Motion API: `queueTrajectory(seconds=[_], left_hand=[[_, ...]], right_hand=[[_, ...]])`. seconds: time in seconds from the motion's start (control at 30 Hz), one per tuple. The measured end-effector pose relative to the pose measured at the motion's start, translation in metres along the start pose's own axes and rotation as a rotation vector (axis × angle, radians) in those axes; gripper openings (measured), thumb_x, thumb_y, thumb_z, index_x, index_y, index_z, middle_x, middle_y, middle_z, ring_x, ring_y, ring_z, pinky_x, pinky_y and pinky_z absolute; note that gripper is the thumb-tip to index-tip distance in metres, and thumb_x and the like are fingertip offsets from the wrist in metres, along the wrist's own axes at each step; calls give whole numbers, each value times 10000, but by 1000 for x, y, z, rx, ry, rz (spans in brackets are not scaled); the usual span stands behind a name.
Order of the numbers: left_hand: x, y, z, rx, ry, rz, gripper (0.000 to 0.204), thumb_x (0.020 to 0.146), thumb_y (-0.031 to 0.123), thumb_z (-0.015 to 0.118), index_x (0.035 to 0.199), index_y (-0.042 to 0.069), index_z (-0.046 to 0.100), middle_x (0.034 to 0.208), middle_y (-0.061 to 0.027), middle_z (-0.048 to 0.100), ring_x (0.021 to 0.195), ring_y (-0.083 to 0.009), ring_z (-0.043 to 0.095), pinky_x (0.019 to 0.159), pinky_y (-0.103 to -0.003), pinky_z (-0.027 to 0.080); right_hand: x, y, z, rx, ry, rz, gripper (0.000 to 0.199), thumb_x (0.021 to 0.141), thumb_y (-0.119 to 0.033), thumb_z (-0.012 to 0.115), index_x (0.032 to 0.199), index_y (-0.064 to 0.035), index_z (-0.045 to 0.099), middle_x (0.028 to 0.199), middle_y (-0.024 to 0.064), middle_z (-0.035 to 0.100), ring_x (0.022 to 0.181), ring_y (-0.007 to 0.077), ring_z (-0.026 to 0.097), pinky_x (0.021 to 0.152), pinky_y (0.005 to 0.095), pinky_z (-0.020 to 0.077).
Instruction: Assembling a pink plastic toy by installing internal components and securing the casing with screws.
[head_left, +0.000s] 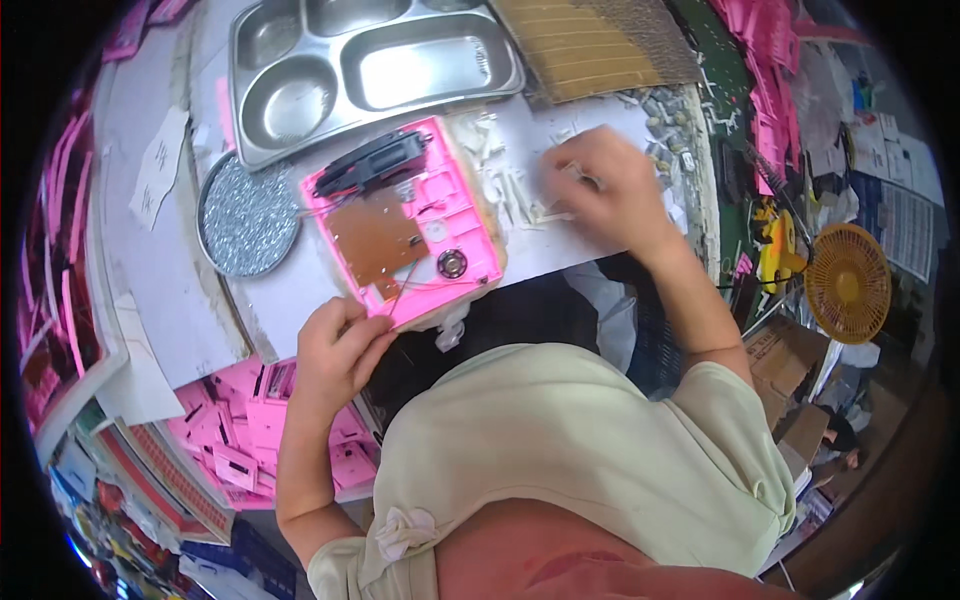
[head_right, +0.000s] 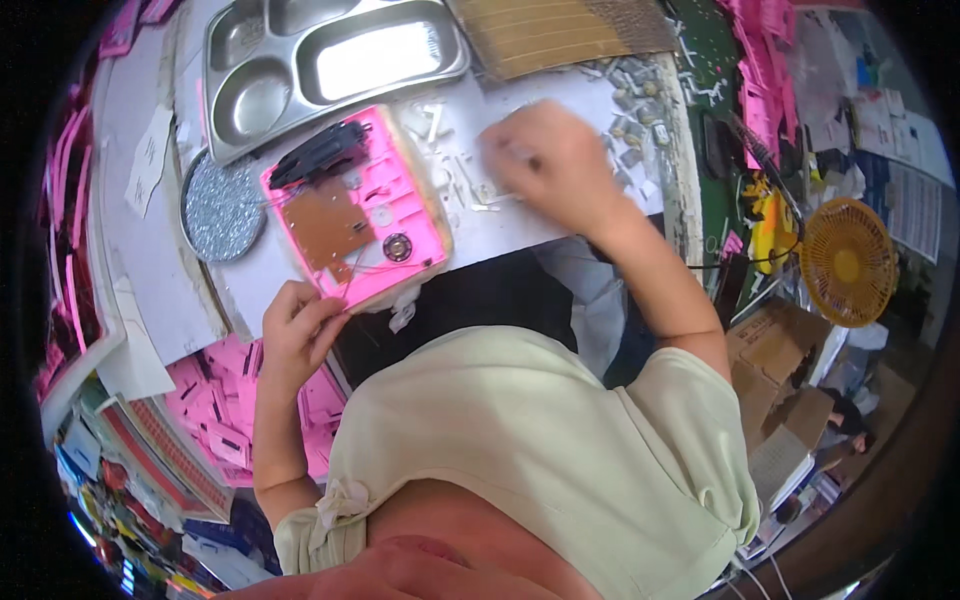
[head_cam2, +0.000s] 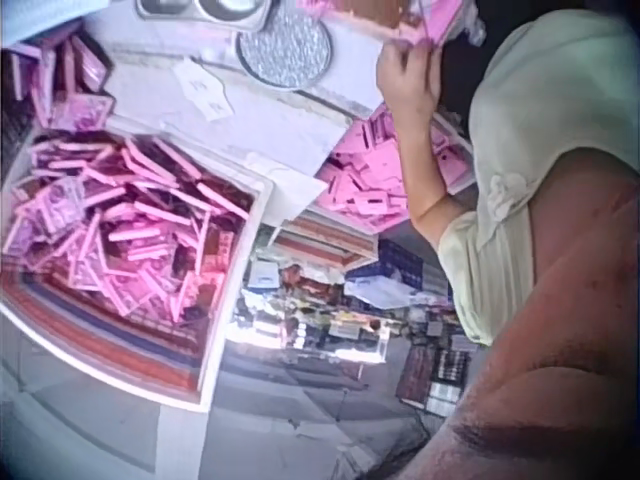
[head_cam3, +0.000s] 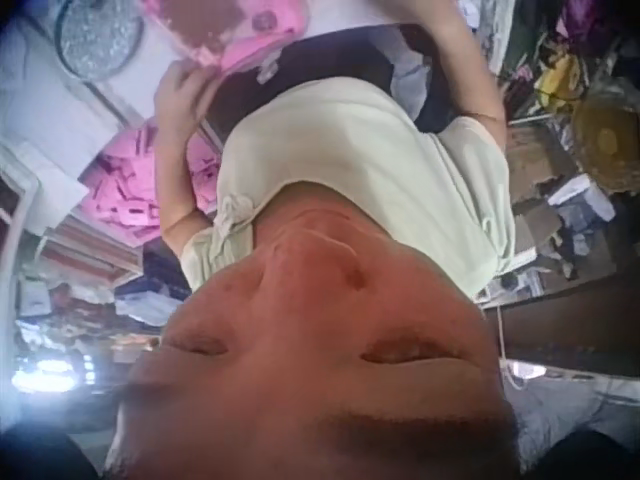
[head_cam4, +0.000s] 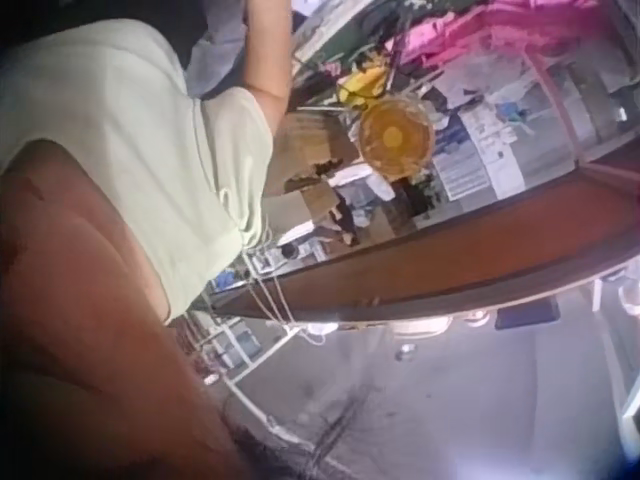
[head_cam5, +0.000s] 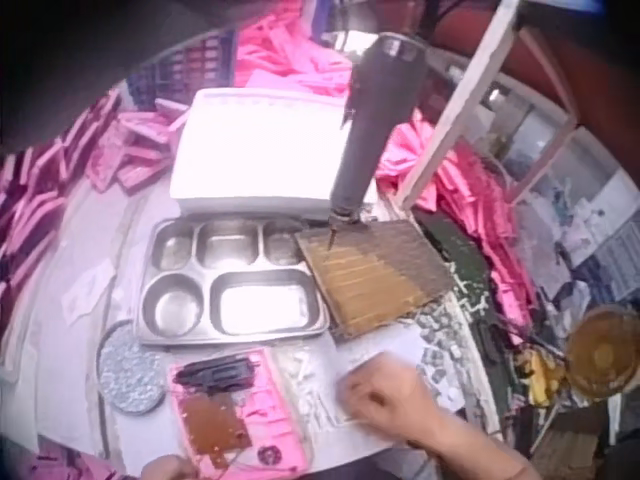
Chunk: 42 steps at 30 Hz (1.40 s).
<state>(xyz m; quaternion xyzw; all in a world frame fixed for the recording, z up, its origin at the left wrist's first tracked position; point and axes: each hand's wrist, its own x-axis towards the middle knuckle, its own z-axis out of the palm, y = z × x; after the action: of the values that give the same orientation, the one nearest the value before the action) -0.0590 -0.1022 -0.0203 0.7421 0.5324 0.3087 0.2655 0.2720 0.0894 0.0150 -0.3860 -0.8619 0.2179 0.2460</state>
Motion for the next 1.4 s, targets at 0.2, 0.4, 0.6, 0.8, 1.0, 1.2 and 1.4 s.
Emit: queueTrajectory(seconds=[0.2,0.4,0.6,0.8,1.0,1.2,1.4], left_hand=[[19,15,-16,59,-129,-32,255,756,75,847,969,54,710,846,-95,553,688,-250,575,594,-364,469],[79,36,-69,28,-237,-27,222,800,122,803,982,40,705,928,-119,641,787,-289,635,700,-374,524],[216,-8,-52,302,-68,136,94,906,95,706,983,43,695,916,-117,640,789,-300,654,706,-388,532],[307,-42,16,385,-281,482,149,859,139,673,994,80,693,1000,-80,650,877,-333,684,768,-452,572],[298,-37,1,604,-251,469,94,850,96,657,920,36,637,1000,-107,650,888,-328,698,728,-458,575],[169,56,-44,-275,-245,-188,215,988,92,622,1171,-13,662,995,-94,692,823,-163,661,714,-312,532],[85,64,3,-1265,-71,-636,244,1070,140,551,1218,-27,650,922,-38,621,782,-108,562,705,-246,468]], right_hand=[[6,32,-5,-394,-138,258,298,798,-282,773,948,-27,736,829,135,667,797,338,667,727,425,526],[20,27,5,-183,-147,226,278,762,-240,760,905,-18,671,834,142,652,787,346,655,715,452,527],[19,8,-21,266,-9,321,239,780,-71,768,969,-14,635,830,48,603,651,136,566,567,298,468],[9,-3,-40,736,91,493,323,899,12,717,1218,2,672,963,21,642,674,56,585,600,223,522],[-7,9,-40,1056,17,522,397,911,31,704,1303,51,642,1107,129,704,801,140,727,724,243,609],[-14,-29,-19,860,106,252,427,833,28,790,1248,36,691,1093,159,768,888,187,759,746,266,610],[4,-50,12,703,121,-124,367,772,-41,857,1126,-33,761,1008,100,785,769,192,740,678,281,583]])
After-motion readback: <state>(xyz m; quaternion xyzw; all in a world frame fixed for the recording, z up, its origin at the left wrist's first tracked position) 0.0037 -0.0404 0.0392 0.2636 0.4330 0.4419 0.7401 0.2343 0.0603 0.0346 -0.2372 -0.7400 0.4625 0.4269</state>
